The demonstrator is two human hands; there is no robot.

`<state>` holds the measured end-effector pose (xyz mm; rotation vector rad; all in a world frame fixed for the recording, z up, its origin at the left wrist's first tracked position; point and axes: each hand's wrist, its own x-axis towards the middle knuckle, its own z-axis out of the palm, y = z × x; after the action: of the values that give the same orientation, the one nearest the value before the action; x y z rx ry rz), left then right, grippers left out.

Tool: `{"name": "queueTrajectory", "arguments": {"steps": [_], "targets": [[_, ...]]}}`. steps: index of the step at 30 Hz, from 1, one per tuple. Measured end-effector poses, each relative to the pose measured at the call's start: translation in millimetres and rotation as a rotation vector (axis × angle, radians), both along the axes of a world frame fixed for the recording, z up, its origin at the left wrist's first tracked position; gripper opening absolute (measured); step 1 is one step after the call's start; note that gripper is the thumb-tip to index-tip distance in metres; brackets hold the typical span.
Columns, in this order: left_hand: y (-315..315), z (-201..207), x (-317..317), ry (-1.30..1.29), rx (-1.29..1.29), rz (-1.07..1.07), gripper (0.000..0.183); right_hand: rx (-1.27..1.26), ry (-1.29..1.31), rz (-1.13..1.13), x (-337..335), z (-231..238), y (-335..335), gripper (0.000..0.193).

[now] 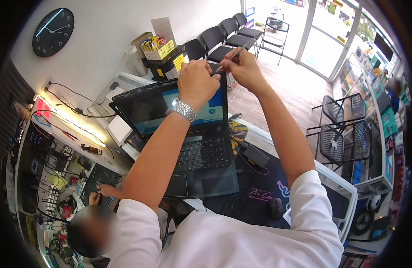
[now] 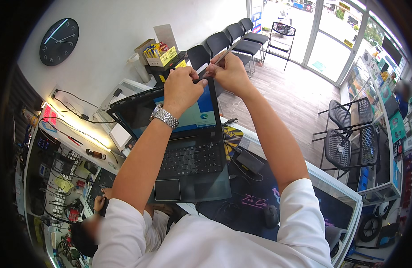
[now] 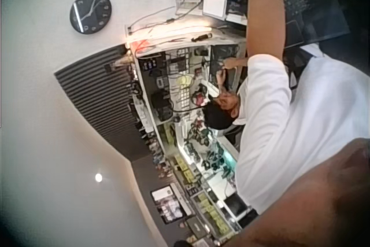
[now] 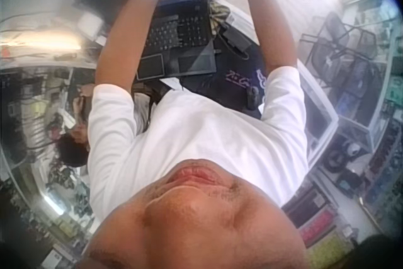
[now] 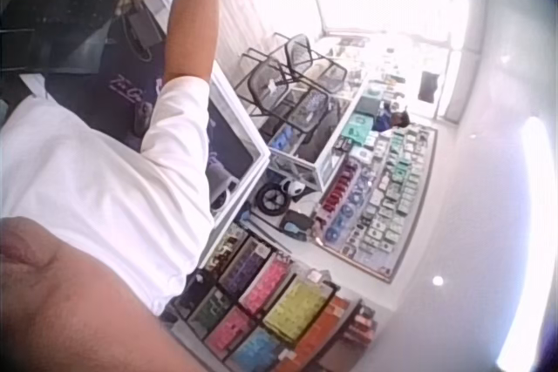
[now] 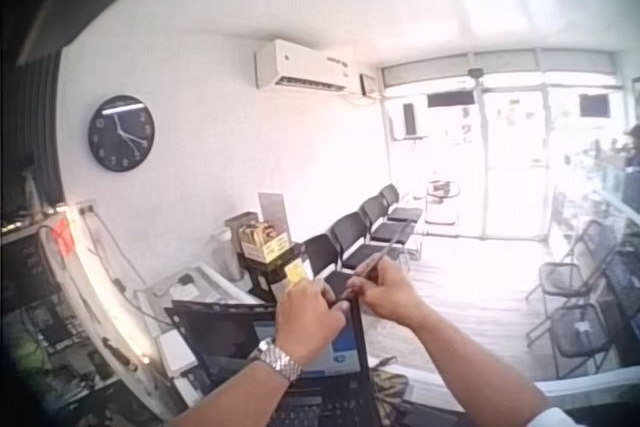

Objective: The person uses a metal prying tool to remove the bezel from a laptop screen, then reattaches it and presses the edges to secure it. The person also types on the laptop keyboard during the process.

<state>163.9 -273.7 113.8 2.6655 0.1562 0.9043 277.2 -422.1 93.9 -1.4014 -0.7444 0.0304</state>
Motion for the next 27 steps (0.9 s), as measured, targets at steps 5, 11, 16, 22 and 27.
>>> {"name": "queueTrajectory", "arguments": {"steps": [5,11,16,22,27], "targets": [[-1,0,0,0.002,-0.005,0.007,0.032,-0.012,0.025,0.013,6,-3,0,0.016],[-3,-1,0,-0.020,0.008,0.020,0.035,-0.083,0.040,0.044,10,6,-1,0.015],[-11,-3,2,-0.098,0.115,0.059,0.045,-0.216,0.003,0.093,18,15,-2,0.014],[-17,4,2,-0.084,0.162,0.110,0.053,-0.347,0.055,0.202,35,26,6,0.012],[-21,6,1,0.029,0.083,0.090,0.044,-0.407,0.223,0.287,44,31,13,0.006]]}}
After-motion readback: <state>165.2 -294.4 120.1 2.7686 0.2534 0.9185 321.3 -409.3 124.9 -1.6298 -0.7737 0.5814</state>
